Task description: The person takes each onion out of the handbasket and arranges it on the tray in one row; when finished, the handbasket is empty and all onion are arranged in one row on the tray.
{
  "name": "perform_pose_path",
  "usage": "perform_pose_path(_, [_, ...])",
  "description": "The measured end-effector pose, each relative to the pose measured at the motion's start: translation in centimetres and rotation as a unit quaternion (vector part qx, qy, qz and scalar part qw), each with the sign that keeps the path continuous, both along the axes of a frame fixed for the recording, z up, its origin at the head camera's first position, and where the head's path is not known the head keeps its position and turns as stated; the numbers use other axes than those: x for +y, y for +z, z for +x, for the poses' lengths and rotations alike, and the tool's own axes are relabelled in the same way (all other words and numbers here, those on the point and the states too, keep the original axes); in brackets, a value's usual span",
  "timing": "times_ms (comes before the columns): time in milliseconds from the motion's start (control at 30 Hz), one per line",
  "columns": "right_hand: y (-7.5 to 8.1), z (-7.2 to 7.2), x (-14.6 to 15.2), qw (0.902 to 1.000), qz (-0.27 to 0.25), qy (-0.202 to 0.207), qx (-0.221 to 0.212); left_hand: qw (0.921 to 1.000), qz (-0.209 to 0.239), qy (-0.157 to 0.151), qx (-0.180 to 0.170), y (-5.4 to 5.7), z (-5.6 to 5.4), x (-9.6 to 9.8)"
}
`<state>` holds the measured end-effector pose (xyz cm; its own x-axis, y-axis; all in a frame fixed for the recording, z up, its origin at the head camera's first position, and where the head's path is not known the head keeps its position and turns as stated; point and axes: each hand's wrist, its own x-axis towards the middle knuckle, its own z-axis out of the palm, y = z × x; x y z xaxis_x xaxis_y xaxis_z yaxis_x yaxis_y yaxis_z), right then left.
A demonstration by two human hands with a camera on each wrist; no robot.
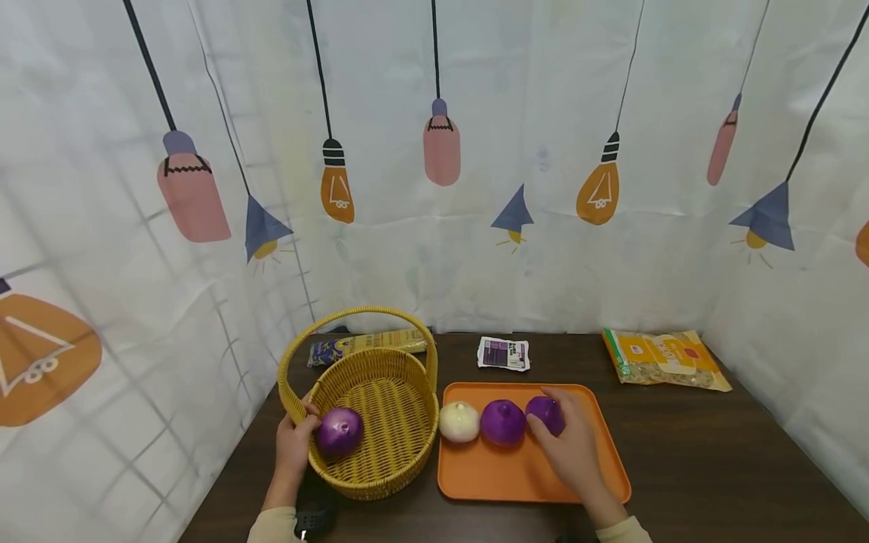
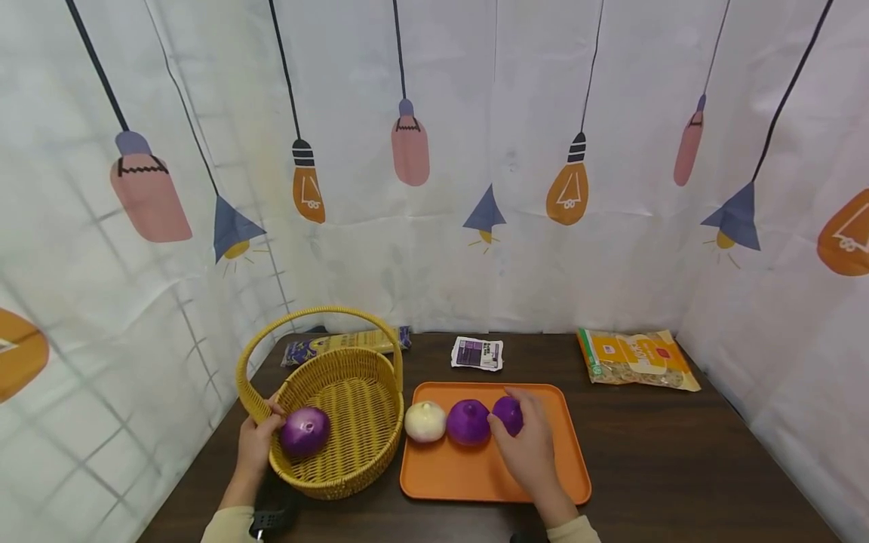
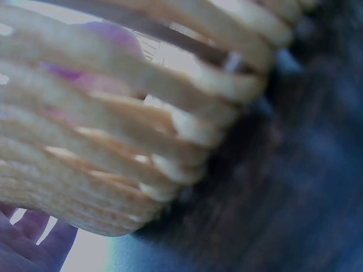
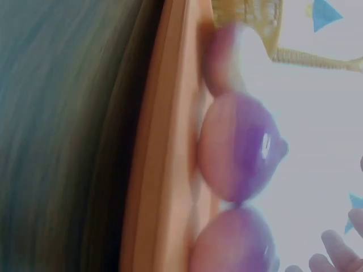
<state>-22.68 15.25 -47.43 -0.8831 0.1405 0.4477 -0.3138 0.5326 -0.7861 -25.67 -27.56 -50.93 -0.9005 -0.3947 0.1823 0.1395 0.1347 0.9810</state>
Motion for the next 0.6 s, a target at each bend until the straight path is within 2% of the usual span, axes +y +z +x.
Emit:
perform_pose_path(133, [0.4, 0.2, -1.8, 0.9996, 0.002, 0.027, -0.001, 1.0, 0.002, -0.003, 0.005, 0.1, 0.0, 0.0])
perform_pose_path(333, [0.8, 0.4, -5.4, 0.9968, 0.019, 0.066, 0.042, 0.9999, 0.005, -0.011, 0.004, 0.0, 0.0, -0.2])
perform_pose_path(500, [0.6, 0.7, -8.6, 0.9896, 0.017, 0.11, 0.091, 1.0, 0.002, -0.009, 0.002, 0.0, 0.0, -0.2])
perform_pose_path(600, [0.2, 1.0, -10.4, 0.9841, 0.012, 0.149, 0.095, 0.9999, -0.003, -0.009, 0.004, 0.0, 0.0, -0.1])
